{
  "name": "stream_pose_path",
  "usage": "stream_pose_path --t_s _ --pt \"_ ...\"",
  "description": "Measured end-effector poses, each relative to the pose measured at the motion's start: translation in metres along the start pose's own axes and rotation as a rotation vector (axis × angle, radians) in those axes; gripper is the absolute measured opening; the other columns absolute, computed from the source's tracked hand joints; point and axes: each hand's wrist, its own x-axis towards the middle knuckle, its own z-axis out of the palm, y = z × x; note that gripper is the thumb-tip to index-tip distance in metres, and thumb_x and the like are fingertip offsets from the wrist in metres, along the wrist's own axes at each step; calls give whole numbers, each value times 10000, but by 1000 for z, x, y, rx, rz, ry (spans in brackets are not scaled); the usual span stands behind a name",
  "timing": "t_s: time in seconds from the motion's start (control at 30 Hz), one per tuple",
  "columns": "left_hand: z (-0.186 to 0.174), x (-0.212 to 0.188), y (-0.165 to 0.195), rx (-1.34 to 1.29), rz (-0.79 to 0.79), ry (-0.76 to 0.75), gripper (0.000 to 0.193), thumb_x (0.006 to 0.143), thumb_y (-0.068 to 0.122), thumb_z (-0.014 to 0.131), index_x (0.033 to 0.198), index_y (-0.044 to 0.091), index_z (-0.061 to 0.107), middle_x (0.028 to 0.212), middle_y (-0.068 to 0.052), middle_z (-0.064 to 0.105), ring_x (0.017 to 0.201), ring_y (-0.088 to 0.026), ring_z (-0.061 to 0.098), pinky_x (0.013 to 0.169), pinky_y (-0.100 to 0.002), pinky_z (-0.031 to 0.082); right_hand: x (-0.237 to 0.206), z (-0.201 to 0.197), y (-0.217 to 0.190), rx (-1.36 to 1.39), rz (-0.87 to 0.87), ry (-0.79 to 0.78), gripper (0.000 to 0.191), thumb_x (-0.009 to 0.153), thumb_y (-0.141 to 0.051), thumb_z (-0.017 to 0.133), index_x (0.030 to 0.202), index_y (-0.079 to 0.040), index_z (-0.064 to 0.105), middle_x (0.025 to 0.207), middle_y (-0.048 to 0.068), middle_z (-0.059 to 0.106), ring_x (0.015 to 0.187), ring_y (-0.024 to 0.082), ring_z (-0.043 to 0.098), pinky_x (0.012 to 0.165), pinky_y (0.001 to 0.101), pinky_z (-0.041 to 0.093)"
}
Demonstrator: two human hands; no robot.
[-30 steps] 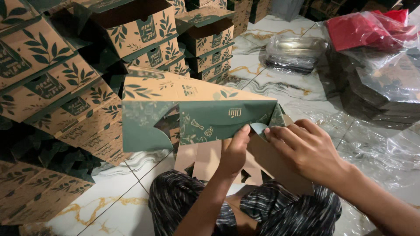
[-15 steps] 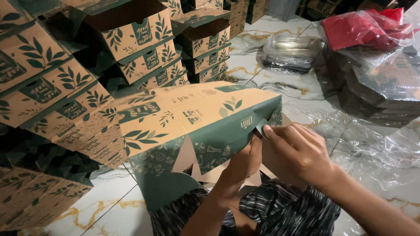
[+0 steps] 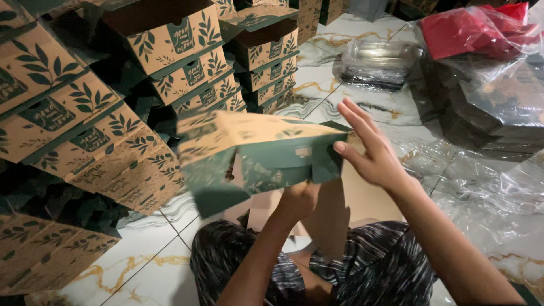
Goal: The person sits on the floor and folds flat cardboard sheets into small rectangular boxes. They fold the side flaps, tuck tabs into slots, and then place each completed box into a stack beside them.
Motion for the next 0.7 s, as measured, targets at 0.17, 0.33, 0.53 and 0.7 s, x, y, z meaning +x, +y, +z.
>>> stream_pose_path --t_s 0.17,0.33,0.53,0.7 --pt "-17 15 30 413 -35 -196 370 1035 306 492 1236 60 684 1203 -166 726 1128 -359 668 967 -447 483 -23 35 49 377 328 -63 373 1095 -227 534 1358 1 667 1318 116 714 1209 174 631 1054 320 473" --pt "-9 25 40 15 67 -48 304 976 177 585 1205 -6 663 1104 -160 717 1028 -300 678 893 -412 528 -55 64 71 572 526 207 365 1077 -239 617 1243 61 741 1135 98 758 1020 132 633 936 277 499" --pt "4 25 26 -251 -17 228 226 989 116 613 1157 -26 663 998 -95 707 874 -148 636 788 -299 520 -43 48 70 594 476 27 361 1008 -243 597 1255 8 681 1131 16 747 1031 64 642 927 226 505" --pt "-5 15 27 -446 -78 160 229 1040 120 621 1073 -77 734 984 -69 739 901 -115 642 793 -270 509 -48 36 50 388 598 51 276 952 -196 700 1119 15 764 908 36 769 833 67 636 754 242 531"
